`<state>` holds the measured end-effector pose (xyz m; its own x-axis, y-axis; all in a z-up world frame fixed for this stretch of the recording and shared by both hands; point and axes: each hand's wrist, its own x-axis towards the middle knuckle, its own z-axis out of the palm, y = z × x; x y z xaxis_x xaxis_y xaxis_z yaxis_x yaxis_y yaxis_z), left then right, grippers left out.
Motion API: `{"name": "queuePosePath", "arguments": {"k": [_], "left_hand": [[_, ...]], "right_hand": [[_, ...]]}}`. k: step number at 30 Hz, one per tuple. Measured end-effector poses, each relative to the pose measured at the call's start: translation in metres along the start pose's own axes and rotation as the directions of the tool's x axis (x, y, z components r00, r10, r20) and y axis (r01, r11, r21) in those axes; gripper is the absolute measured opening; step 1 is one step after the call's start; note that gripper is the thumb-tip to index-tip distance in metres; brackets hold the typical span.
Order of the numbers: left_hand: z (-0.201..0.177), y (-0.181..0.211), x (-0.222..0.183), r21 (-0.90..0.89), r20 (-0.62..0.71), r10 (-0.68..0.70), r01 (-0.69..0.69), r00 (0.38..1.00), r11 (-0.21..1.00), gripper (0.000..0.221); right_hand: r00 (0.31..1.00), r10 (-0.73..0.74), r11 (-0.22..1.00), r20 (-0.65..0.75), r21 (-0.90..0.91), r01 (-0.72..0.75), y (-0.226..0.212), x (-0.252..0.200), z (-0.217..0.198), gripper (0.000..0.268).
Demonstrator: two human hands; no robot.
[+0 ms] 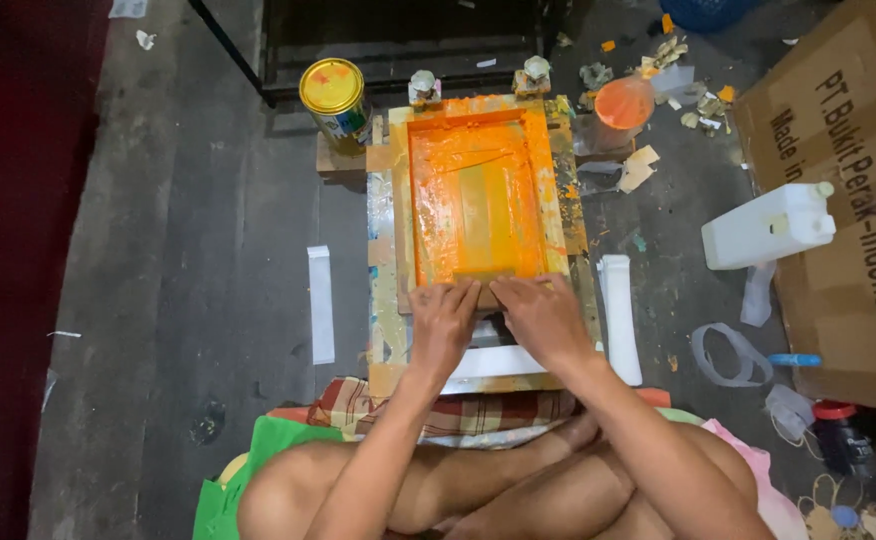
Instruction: The person prepares a screen for printing by spreading ink across the screen printing frame with a squeegee, holding the frame steady with one hand while applying the ink with the other.
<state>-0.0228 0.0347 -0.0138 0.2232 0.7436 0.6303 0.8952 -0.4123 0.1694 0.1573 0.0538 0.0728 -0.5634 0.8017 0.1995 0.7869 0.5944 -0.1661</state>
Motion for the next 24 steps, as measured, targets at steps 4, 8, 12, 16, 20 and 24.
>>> {"name": "queuePosePath", "arguments": {"k": [4, 8, 12, 16, 20, 24], "left_hand": [[0.012, -0.013, 0.019, 0.001, -0.077, 0.008, -0.008, 0.997, 1.0, 0.032], [0.035, -0.034, 0.045, 0.046, -0.138, 0.059, -0.053, 0.989, 0.997, 0.032], [0.052, -0.058, 0.078, 0.123, -0.159, 0.13, -0.111, 0.979, 0.986, 0.035], [0.066, -0.076, 0.102, 0.151, -0.147, 0.14, -0.118, 0.979, 0.981, 0.036], [0.085, -0.092, 0.112, 0.154, -0.116, 0.158, -0.139, 0.981, 0.978, 0.03], [0.094, -0.099, 0.113, 0.131, -0.06, 0.152, -0.144, 0.986, 0.981, 0.027]], "right_hand": [[0.995, -0.041, 0.998, -0.087, -0.053, 0.036, 0.014, 0.018, 0.006, 0.033], [0.986, -0.081, 0.997, -0.145, -0.024, 0.078, 0.035, 0.044, 0.012, 0.033], [0.987, -0.05, 0.995, -0.151, 0.073, 0.062, 0.055, 0.075, 0.026, 0.027], [0.984, -0.039, 0.994, -0.177, -0.105, 0.021, 0.082, 0.101, 0.067, 0.032], [0.981, -0.012, 0.997, -0.196, -0.08, -0.003, 0.086, 0.121, 0.068, 0.03], [0.967, -0.05, 0.997, -0.251, -0.072, 0.033, 0.084, 0.133, 0.062, 0.025]]}}
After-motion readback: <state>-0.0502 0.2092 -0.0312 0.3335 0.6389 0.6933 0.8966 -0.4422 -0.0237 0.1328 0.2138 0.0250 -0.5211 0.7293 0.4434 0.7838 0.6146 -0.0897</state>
